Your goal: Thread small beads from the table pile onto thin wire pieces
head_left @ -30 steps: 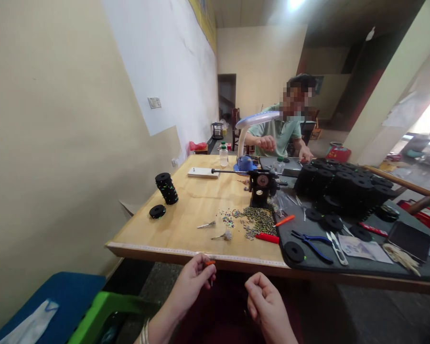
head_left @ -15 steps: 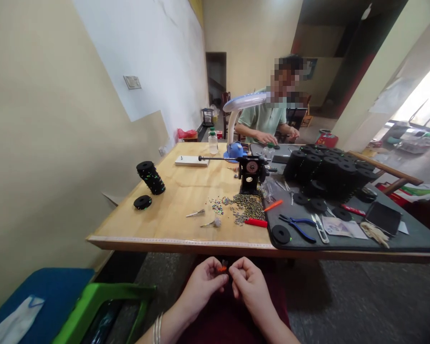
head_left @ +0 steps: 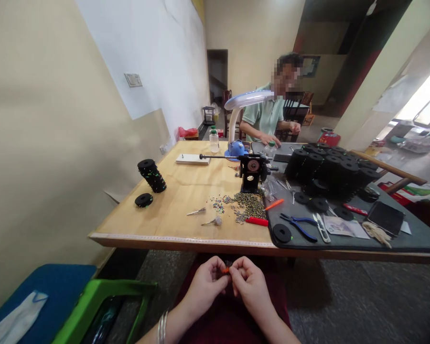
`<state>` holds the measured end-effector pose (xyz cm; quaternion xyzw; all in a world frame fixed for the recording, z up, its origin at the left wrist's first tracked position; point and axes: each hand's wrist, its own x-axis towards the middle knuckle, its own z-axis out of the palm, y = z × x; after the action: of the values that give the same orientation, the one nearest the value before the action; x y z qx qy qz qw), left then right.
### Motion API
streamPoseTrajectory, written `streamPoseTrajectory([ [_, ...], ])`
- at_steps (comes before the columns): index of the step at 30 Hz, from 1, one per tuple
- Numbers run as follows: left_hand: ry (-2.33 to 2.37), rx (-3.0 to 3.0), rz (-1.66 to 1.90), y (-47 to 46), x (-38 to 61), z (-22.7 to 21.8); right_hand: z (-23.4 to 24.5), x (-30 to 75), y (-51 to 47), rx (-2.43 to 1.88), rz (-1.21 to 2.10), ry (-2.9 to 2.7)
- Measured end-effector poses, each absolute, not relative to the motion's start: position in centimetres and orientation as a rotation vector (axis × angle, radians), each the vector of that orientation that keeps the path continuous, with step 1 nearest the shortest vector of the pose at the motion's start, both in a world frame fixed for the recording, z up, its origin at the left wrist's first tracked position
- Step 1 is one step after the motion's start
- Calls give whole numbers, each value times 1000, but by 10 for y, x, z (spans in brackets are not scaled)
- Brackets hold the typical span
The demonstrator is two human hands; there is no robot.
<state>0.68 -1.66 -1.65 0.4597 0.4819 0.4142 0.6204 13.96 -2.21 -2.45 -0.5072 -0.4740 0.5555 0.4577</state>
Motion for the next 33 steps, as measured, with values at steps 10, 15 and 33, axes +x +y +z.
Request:
streamPoseTrajectory([
  [10, 974, 764, 897, -16, 4, -12, -23, 142, -23, -1267, 1399, -1077],
  [15, 890, 680, 839, -16, 4, -10, -25, 144, -21, -1268, 1428, -1036],
  [33, 1085, 851, 982, -10, 5, -13, -29, 143, -27, -1254, 1506, -1044],
])
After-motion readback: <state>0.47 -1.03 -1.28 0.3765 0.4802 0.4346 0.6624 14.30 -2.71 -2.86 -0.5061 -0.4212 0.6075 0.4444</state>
